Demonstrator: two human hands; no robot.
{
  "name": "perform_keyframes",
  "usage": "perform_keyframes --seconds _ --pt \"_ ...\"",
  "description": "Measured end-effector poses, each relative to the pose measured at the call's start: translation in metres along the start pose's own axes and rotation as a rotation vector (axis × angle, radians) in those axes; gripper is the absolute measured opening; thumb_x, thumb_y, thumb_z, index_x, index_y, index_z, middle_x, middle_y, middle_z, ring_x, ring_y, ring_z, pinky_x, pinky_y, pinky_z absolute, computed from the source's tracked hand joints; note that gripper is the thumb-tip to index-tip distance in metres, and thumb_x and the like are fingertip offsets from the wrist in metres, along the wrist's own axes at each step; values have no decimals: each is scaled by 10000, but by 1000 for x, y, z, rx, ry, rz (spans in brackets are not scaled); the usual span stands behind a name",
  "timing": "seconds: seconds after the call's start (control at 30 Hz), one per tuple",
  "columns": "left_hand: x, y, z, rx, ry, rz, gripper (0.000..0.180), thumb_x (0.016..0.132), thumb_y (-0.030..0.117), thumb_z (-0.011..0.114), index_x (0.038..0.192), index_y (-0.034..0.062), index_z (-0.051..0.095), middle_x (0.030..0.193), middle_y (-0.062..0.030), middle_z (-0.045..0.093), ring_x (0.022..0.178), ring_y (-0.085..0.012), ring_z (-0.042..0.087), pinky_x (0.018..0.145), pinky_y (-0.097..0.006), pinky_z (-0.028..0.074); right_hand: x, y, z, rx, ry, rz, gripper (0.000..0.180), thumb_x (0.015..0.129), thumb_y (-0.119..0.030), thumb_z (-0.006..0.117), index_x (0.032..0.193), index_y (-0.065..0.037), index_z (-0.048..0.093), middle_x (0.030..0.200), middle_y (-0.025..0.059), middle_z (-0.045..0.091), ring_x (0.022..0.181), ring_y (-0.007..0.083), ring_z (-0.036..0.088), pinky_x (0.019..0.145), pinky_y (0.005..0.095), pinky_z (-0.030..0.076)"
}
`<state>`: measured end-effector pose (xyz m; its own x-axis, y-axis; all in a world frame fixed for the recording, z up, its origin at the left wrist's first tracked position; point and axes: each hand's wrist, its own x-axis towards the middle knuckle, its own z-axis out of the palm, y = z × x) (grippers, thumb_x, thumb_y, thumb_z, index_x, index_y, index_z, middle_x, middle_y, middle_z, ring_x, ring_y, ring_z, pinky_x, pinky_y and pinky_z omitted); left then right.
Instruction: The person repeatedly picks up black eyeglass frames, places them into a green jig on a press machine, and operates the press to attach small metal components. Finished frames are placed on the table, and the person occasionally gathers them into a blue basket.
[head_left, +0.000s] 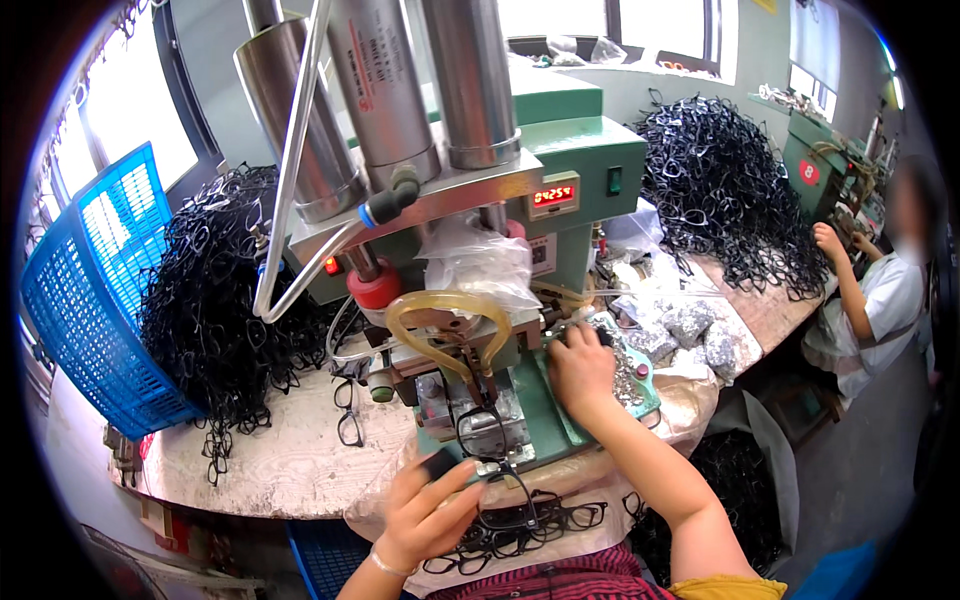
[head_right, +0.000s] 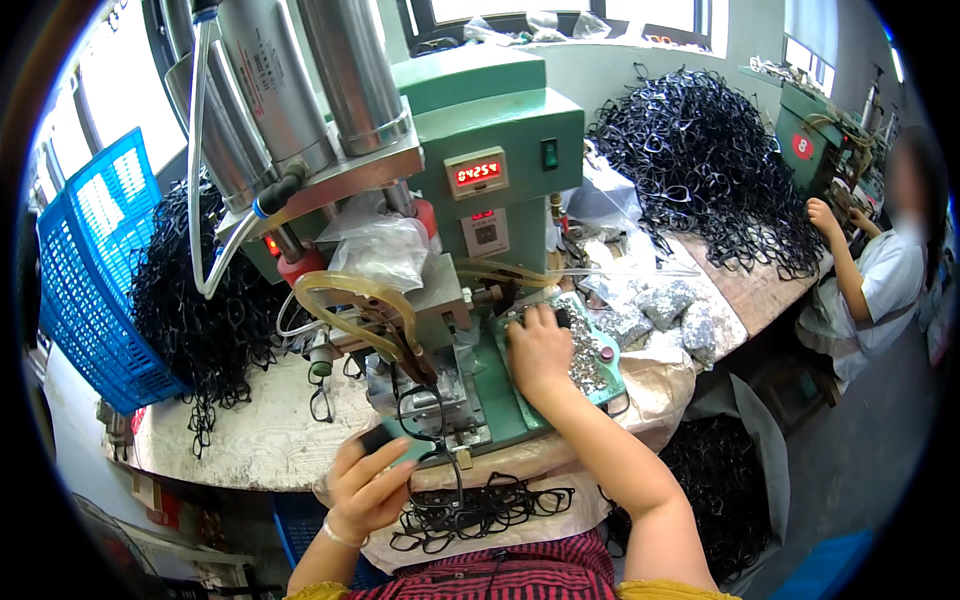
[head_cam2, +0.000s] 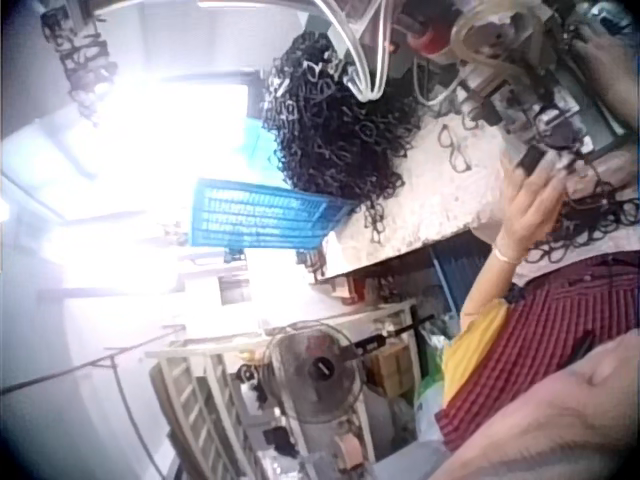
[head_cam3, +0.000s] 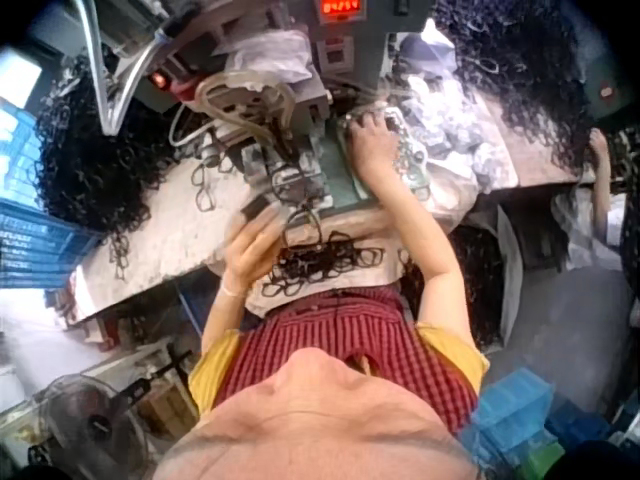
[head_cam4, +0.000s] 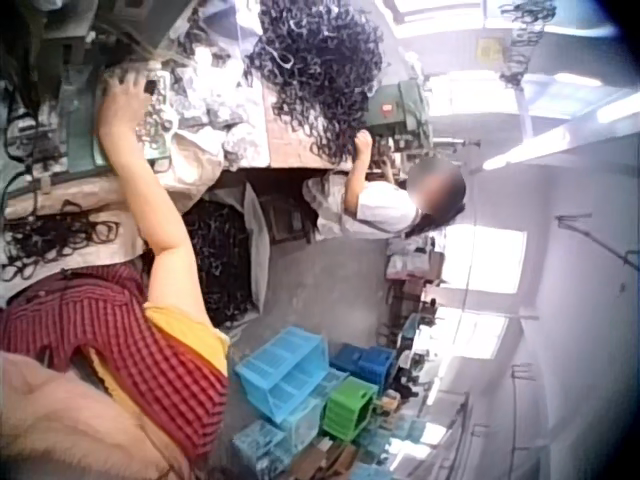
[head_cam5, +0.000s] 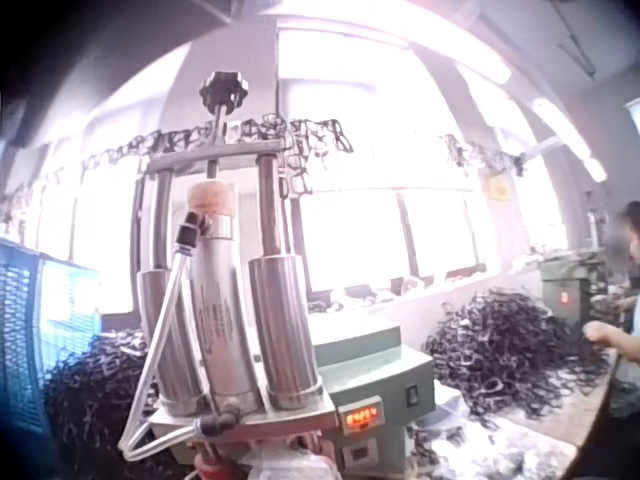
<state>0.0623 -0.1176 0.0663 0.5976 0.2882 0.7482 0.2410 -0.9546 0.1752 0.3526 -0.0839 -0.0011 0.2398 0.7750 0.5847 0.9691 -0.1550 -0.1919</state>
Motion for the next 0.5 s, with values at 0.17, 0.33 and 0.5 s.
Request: perform_keyframes --seconds 0.17,0.33,0.5 --pt "-72 -24 -61 406 395 -649 165 842 20 653 1005 36 670 1100 -161 682 1031 -344 618 966 -450 424 -60 37 -33 800 204 524 106 846 -16 684 949 -22 706 902 55 703 829 146 633 734 283 499" --pt "-77 -134 -56 667 178 -710 164 842 146 724 953 31 690 1109 -143 643 1089 -335 545 953 -441 410 -57 28 -13 1258 371 712 106 939 -34 624 1032 -5 666 925 8 661 839 72 595 779 213 462" --pt "-90 -223 13 996 -32 -1188 365 847 382 680 751 33 721 1039 -135 639 1123 -344 505 949 -472 411 -22 -4 -5 1179 215 586 84 897 -27 666 974 -1 687 894 13 679 838 86 609 783 223 470"
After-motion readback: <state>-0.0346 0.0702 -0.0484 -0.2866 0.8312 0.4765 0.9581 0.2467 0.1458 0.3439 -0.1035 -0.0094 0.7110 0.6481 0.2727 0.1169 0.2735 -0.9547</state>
